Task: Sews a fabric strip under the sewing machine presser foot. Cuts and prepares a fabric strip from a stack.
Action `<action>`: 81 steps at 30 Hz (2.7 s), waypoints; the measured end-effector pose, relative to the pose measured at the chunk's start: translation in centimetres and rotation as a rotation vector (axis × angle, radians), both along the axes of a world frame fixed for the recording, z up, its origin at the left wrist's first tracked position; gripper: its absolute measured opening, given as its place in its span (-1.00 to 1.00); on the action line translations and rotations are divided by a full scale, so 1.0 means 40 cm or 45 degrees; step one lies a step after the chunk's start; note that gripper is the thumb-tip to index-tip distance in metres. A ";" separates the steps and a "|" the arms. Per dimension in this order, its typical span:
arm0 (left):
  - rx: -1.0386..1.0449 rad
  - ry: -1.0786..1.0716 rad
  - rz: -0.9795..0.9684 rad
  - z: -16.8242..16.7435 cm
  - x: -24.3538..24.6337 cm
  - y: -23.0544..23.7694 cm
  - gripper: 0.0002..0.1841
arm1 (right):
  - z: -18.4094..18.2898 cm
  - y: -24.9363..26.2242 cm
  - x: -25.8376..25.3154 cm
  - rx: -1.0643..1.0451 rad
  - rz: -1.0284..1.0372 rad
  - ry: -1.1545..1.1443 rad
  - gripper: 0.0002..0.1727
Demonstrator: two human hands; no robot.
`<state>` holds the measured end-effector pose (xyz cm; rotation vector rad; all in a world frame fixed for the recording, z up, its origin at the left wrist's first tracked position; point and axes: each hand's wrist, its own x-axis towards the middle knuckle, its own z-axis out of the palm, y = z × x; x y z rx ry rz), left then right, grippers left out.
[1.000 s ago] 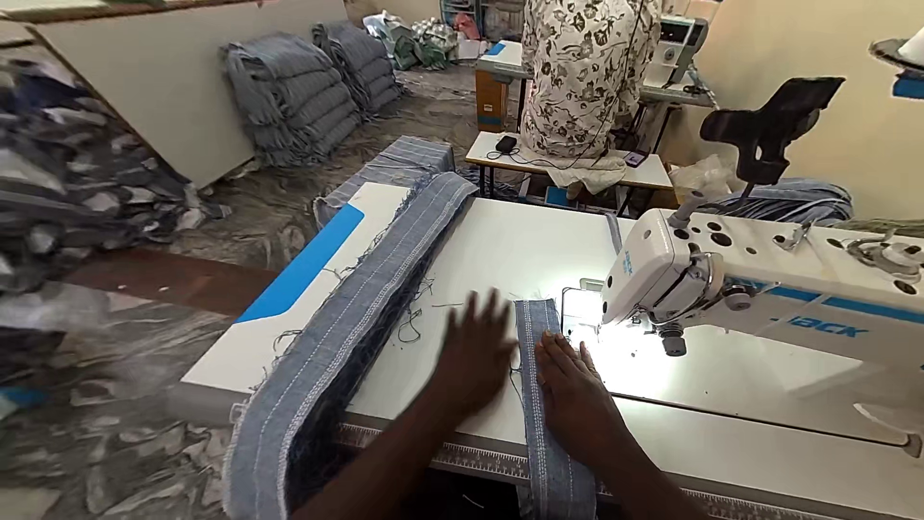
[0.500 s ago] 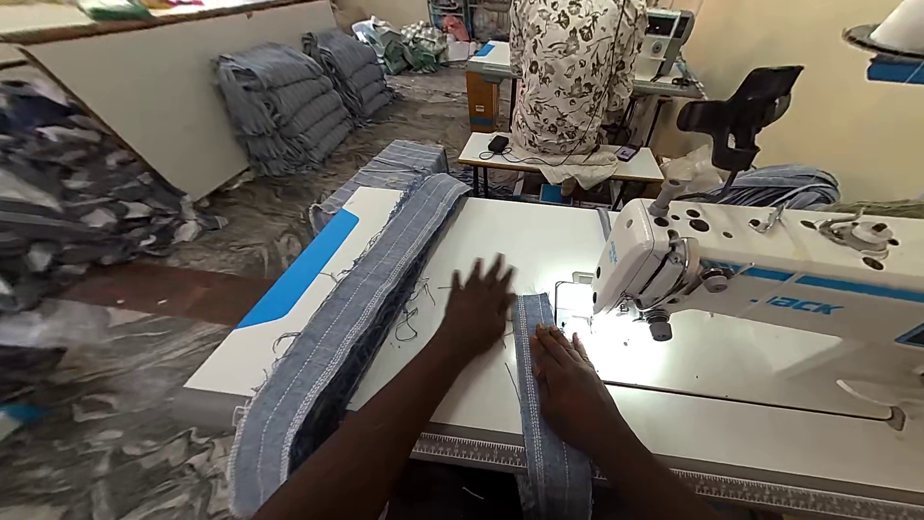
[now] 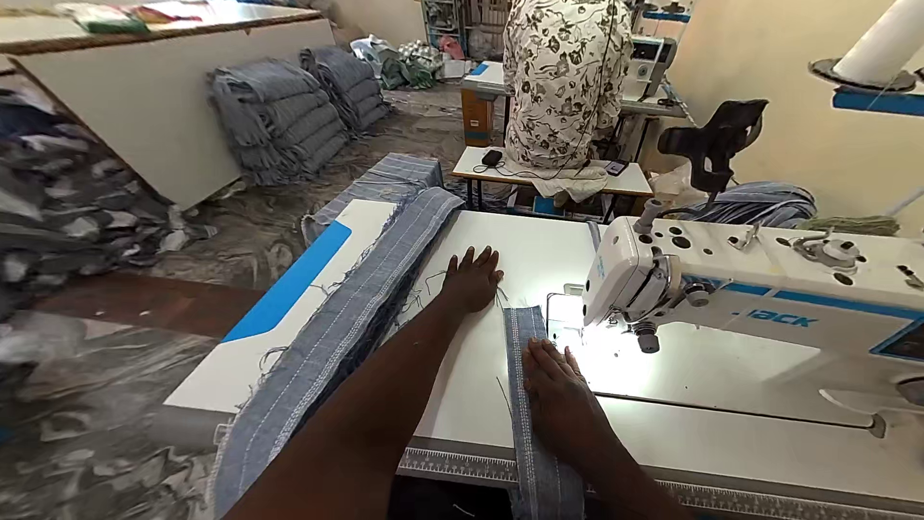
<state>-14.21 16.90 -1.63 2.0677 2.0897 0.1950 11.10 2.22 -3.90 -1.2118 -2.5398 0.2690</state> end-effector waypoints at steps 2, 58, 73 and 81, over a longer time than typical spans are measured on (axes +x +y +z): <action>0.030 -0.034 0.048 -0.009 -0.009 0.039 -0.35 | -0.002 -0.003 -0.001 0.003 -0.010 0.010 -0.43; 0.284 0.015 -0.076 -0.052 0.118 -0.581 -0.12 | 0.094 -0.092 0.112 0.082 -0.050 0.140 -0.04; 0.219 -0.012 -0.222 -0.035 0.197 -0.628 0.04 | 0.164 -0.032 0.996 -0.134 -1.325 -0.485 -0.47; 0.494 -0.276 -0.309 -0.042 0.187 -0.656 -0.33 | 0.170 0.079 1.121 -0.468 -1.300 -0.581 -0.46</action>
